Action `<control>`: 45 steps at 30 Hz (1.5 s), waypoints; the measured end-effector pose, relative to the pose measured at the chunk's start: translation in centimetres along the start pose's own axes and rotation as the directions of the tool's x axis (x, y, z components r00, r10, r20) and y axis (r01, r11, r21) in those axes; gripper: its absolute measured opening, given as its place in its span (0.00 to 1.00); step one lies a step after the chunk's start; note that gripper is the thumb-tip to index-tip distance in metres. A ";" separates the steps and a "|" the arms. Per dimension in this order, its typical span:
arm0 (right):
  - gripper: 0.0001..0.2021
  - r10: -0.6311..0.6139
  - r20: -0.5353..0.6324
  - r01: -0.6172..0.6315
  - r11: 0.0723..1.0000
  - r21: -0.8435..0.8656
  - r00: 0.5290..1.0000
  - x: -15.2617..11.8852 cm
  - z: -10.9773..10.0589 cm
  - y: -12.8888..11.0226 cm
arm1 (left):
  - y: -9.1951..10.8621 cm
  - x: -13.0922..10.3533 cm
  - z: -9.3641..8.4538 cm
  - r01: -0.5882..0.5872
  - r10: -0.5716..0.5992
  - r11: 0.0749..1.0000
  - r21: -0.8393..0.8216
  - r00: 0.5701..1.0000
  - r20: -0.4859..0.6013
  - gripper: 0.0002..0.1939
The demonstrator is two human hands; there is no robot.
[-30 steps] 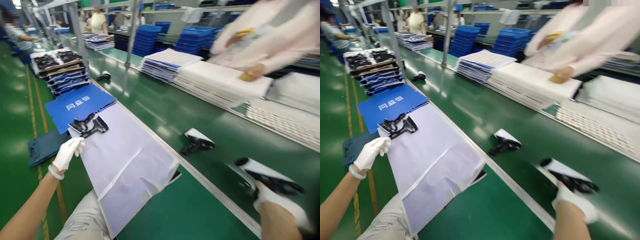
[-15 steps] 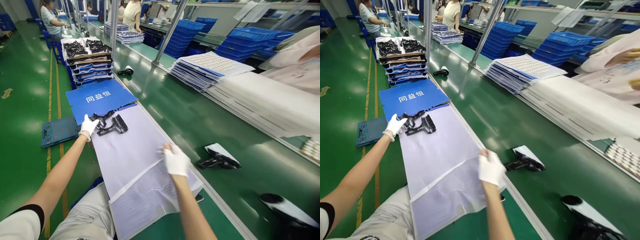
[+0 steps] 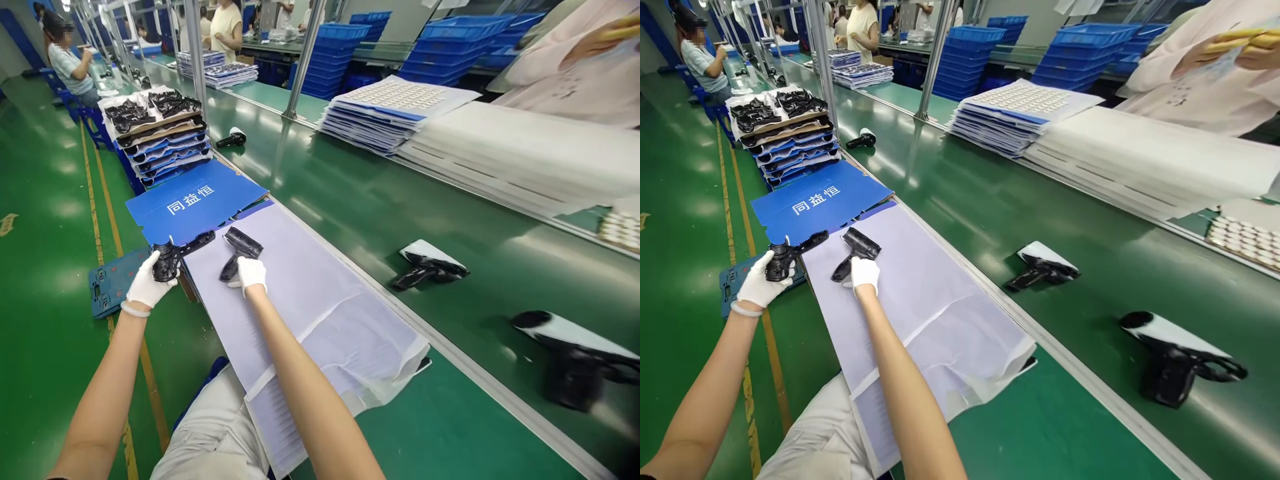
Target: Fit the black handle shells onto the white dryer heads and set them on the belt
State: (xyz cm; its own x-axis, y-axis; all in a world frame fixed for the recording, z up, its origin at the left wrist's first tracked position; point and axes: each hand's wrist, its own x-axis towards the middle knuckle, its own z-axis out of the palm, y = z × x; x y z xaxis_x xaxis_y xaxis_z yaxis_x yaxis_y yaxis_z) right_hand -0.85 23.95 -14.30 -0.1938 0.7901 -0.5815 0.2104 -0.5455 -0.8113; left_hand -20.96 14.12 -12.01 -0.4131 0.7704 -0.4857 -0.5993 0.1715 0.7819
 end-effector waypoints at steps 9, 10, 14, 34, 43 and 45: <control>0.21 -0.511 -0.366 0.559 0.829 0.028 0.778 -11.8 -8.7 6.2 | -4.6 -5.5 1.9 0.207 -0.182 0.976 -0.063 0.945 0.273 0.13; 0.19 -0.636 -0.377 0.641 0.756 -0.129 0.674 -13.0 -9.4 7.4 | -5.5 -6.3 2.6 0.224 -0.199 0.974 -0.042 0.926 0.321 0.15; 0.23 -0.941 -0.143 0.663 0.319 -0.677 0.307 -17.2 -10.9 11.5 | -8.8 -9.6 5.8 0.271 -0.272 0.960 0.077 0.823 0.499 0.27; 0.33 -0.979 -0.022 0.583 0.139 -0.800 0.203 -23.3 -12.7 15.2 | -11.6 -15.9 9.7 -0.148 -0.233 0.931 0.334 0.464 0.855 0.35; 0.32 -0.976 -0.022 0.489 0.128 -0.863 0.217 -22.3 -11.7 16.8 | -12.0 -16.4 9.8 0.002 -0.316 0.934 0.357 0.470 0.824 0.37; 0.33 -0.983 -0.026 0.479 0.111 -0.871 0.179 -22.2 -11.5 16.9 | -12.0 -16.6 9.9 0.013 -0.320 0.934 0.358 0.477 0.819 0.37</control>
State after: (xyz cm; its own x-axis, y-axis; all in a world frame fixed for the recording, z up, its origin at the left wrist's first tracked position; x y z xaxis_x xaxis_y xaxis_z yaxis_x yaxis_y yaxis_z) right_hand 18.03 0.42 -14.42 -0.2165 0.6855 0.6952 0.7649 0.5616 -0.3156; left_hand -0.10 5.38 -9.47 0.5564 0.8150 -0.1620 -0.3194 0.3897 0.8638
